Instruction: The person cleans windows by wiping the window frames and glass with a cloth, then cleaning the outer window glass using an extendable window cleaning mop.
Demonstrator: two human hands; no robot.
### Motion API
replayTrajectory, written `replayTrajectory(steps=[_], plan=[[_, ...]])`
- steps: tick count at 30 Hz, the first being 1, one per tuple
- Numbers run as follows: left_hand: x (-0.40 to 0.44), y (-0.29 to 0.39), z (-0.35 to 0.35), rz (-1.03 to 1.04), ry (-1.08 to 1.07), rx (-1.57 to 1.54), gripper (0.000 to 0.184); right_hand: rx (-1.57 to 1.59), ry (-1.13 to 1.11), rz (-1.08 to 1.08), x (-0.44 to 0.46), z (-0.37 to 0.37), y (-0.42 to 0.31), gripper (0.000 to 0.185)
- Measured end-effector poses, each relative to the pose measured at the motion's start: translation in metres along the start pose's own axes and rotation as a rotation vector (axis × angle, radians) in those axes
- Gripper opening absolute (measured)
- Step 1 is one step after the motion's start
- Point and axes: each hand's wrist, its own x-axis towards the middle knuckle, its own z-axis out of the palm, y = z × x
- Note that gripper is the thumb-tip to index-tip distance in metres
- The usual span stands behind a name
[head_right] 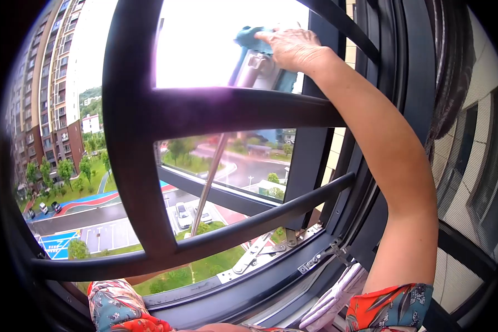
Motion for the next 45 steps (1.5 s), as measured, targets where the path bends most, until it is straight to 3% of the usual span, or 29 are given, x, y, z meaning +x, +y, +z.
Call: replayTrajectory(steps=[3,6,7,13,16,20,22,28,29,30,35,37,38,39,41,42,43,44,45], plan=[[-0.005,-0.001,-0.003,-0.020,-0.029,-0.005,0.027,-0.062,-0.121,-0.005,0.012,-0.015,-0.012,0.035],[-0.003,0.000,-0.009,-0.053,-0.055,-0.028,0.026,-0.086,-0.164,-0.032,0.014,-0.017,-0.015,0.033],[0.001,0.002,-0.011,-0.068,-0.060,-0.062,0.026,-0.115,-0.023,-0.110,0.010,-0.007,-0.011,0.022],[0.044,0.032,-0.023,-0.039,0.008,-0.165,0.031,-0.164,-0.160,-0.104,0.006,-0.020,-0.026,0.021],[0.055,0.037,-0.032,0.106,-0.002,-0.139,0.031,-0.162,-0.206,-0.118,0.008,-0.025,-0.030,0.022],[0.073,0.105,-0.051,0.226,0.117,-0.170,0.027,-0.123,-0.220,-0.204,-0.003,-0.029,-0.036,0.023],[0.074,0.122,-0.053,0.239,0.039,-0.395,0.021,-0.067,-0.207,-0.221,0.005,-0.014,-0.029,0.023],[0.074,0.176,-0.073,0.316,-0.076,-0.555,0.014,0.034,-0.265,-0.292,0.007,0.000,-0.028,0.022],[0.057,0.203,-0.082,0.383,0.087,-0.413,0.018,0.074,-0.274,-0.293,0.008,0.003,-0.023,0.022],[0.051,0.215,-0.087,0.294,0.090,-0.341,0.020,0.125,-0.296,-0.289,0.008,0.006,-0.018,0.022],[0.077,0.176,-0.061,0.284,-0.199,-0.793,0.024,0.581,-0.436,-0.138,-0.010,0.024,0.019,0.021],[0.076,0.174,-0.061,0.192,-0.298,-0.551,0.025,0.757,-0.492,-0.061,-0.013,0.034,0.031,0.020],[0.079,0.163,-0.054,0.258,-0.328,-0.533,0.024,0.836,-0.517,-0.029,-0.013,0.039,0.036,0.020],[0.085,0.147,-0.040,0.184,-0.299,-0.667,0.023,0.921,-0.542,0.009,-0.017,0.046,0.040,0.020],[0.077,0.141,-0.036,0.302,-0.276,-0.334,0.021,1.081,-0.586,0.086,-0.020,0.061,0.048,0.020],[0.070,0.145,-0.032,0.362,-0.292,-0.420,0.021,1.159,-0.592,0.128,-0.021,0.070,0.053,0.019],[0.067,0.147,-0.034,0.322,-0.278,-0.333,0.022,1.438,-0.620,0.281,-0.024,0.054,0.037,0.020],[0.065,0.147,-0.034,0.283,-0.263,-0.244,0.022,0.969,-0.410,0.194,-0.039,0.028,0.032,0.019],[0.061,0.147,-0.028,0.373,-0.123,-0.243,0.020,1.026,-0.393,0.146,-0.037,0.039,0.036,0.018]])
